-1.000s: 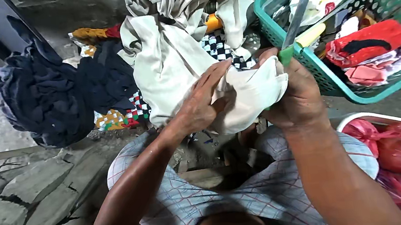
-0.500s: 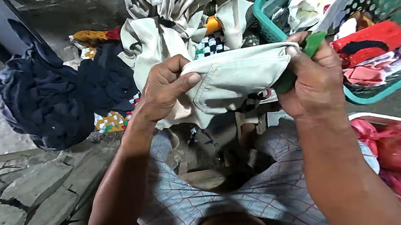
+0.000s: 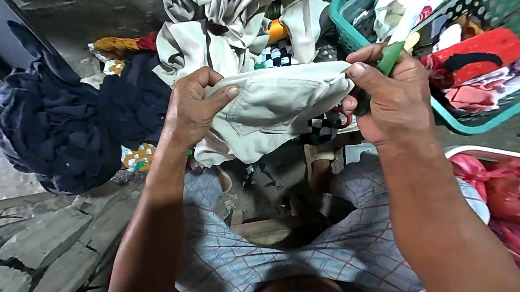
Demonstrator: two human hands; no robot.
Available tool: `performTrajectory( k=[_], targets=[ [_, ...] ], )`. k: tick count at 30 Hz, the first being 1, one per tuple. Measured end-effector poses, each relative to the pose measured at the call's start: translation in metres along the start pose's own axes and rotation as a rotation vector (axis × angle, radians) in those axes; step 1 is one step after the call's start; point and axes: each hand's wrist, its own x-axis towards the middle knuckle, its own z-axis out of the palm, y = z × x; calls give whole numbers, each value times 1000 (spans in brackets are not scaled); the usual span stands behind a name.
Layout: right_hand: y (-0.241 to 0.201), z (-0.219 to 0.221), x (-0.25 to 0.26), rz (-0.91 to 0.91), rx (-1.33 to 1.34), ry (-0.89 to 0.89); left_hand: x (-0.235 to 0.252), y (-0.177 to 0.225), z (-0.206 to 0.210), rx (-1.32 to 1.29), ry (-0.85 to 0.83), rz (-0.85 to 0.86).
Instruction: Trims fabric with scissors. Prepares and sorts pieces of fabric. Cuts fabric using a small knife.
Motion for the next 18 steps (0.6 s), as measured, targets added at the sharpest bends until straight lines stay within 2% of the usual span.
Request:
performTrajectory(
  k=[6,18],
  targets=[
    [6,7,6,-56,-148,22,1,-5,-2,258,112,47],
    [11,10,8,-106,-183,40,-2,-1,-1,309,229,79]
  ],
)
